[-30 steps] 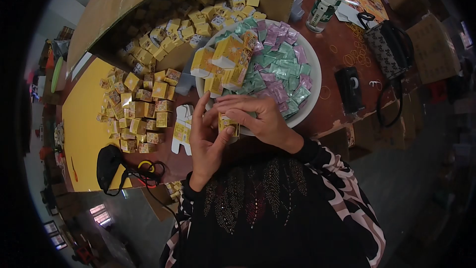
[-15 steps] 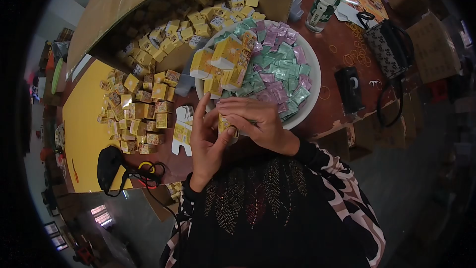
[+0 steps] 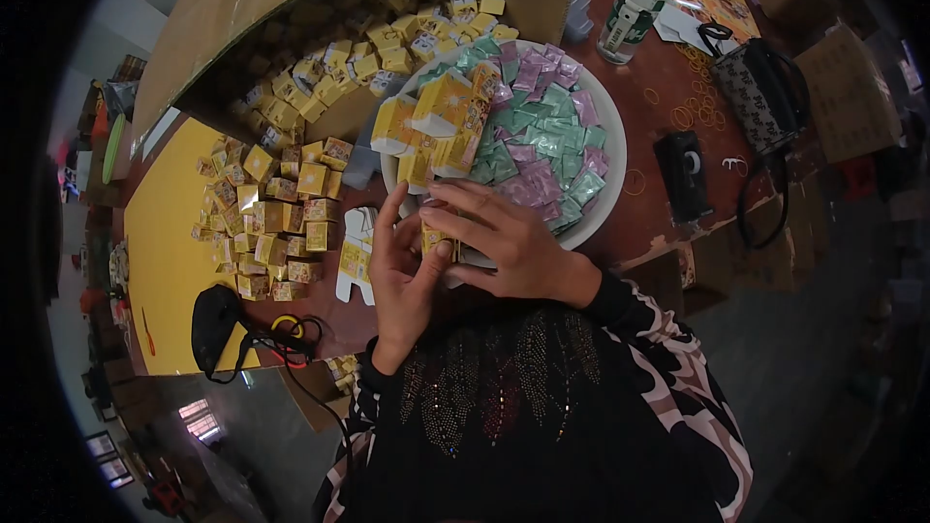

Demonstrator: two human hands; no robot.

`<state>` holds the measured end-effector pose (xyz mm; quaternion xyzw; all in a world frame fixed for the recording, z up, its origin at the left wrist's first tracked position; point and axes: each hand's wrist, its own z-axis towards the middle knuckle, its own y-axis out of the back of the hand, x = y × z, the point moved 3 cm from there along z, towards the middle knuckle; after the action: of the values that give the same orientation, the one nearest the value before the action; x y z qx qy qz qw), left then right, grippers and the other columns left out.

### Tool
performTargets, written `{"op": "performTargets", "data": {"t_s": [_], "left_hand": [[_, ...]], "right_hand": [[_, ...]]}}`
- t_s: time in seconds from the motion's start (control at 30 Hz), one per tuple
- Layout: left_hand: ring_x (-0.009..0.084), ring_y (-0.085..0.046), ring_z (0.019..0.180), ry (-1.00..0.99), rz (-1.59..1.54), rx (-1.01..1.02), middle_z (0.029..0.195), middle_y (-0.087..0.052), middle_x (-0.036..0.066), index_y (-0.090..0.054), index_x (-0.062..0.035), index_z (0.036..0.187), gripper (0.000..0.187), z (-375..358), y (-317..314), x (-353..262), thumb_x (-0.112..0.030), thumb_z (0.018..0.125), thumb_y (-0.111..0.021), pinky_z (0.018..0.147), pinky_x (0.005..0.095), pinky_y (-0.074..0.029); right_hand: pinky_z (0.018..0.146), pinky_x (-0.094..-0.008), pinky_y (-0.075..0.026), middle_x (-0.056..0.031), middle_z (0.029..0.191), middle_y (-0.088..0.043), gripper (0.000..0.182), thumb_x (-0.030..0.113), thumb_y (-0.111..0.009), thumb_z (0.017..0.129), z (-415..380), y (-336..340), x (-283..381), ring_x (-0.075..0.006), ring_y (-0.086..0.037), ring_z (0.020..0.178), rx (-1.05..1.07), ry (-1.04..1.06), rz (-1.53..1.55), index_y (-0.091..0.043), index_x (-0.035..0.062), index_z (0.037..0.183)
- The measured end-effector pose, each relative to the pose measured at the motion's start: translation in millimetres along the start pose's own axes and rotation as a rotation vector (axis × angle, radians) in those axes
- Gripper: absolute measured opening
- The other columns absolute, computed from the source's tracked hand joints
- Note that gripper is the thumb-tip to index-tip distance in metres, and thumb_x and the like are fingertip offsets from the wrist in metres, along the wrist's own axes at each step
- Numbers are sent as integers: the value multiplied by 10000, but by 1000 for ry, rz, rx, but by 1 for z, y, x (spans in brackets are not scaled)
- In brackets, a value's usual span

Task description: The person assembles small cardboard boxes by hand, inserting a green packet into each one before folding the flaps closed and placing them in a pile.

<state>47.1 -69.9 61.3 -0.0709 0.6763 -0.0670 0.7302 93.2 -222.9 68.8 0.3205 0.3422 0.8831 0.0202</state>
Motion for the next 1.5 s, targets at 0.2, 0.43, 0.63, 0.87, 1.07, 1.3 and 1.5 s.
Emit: {"op": "performTargets", "data": {"t_s": [0.2, 0.43, 0.63, 0.87, 1.07, 1.3, 1.5], "left_hand": [[172, -581, 1134, 23, 68, -27, 1286, -584, 134, -271, -49, 1535, 741, 0, -1, 3, 66, 899, -634, 974, 300, -454], [162, -576, 1102, 48, 489, -14, 1241, -580, 92, -363, -40, 1492, 780, 5, 12, -28, 11, 797, -711, 931, 296, -489], [176, -559, 1158, 82, -47, -34, 1206, -567, 83, -391, 40, 1449, 725, 6, 41, -23, 25, 762, -622, 1010, 316, -469], [269, -580, 1214, 227, -567, 53, 1292, -576, 174, -417, 75, 1374, 658, 7, 36, 2, -7, 749, -606, 1103, 397, -402], [252, -574, 1229, 178, -352, 55, 1294, -581, 149, -435, 6, 1338, 601, 4, 24, -1, 102, 775, -624, 1070, 382, -437], [198, -554, 1221, 118, -99, 42, 1284, -547, 97, -436, 9, 1332, 604, 6, 0, 11, 134, 805, -703, 1031, 341, -480], [213, -546, 1224, -24, 86, -27, 1308, -498, 97, -447, 7, 1323, 603, 4, 7, 11, 127, 796, -714, 1041, 345, -493]], "right_hand": [[981, -408, -518, -162, 1329, -587, 584, 174, -795, 741, 6, 8, 13, -327, -579, 1235, 4, 24, -257, -605, 34, 1275], [898, -376, -540, -121, 1223, -649, 514, 245, -807, 757, 17, 39, -1, -289, -639, 1115, 35, -18, -106, -642, 47, 1202], [730, -445, -521, -132, 994, -689, 332, 156, -763, 789, -11, 71, -109, -362, -666, 873, 11, -427, -450, -637, 63, 1082], [686, -472, -505, -154, 913, -678, 292, 74, -724, 773, -7, 56, -112, -385, -657, 799, 88, -505, -388, -628, 63, 1049], [594, -344, -499, -115, 842, -670, 278, 23, -726, 793, -7, 67, -103, -248, -659, 671, 55, -516, -253, -631, 35, 1054], [542, -204, -410, 12, 841, -634, 271, -26, -718, 863, 30, 51, 1, -12, -552, 651, -416, -358, 325, -636, 3, 1119], [534, -225, -428, -32, 783, -650, 218, -3, -771, 799, 40, 28, 15, -84, -582, 596, -257, -220, 3, -702, 37, 1002]]}}
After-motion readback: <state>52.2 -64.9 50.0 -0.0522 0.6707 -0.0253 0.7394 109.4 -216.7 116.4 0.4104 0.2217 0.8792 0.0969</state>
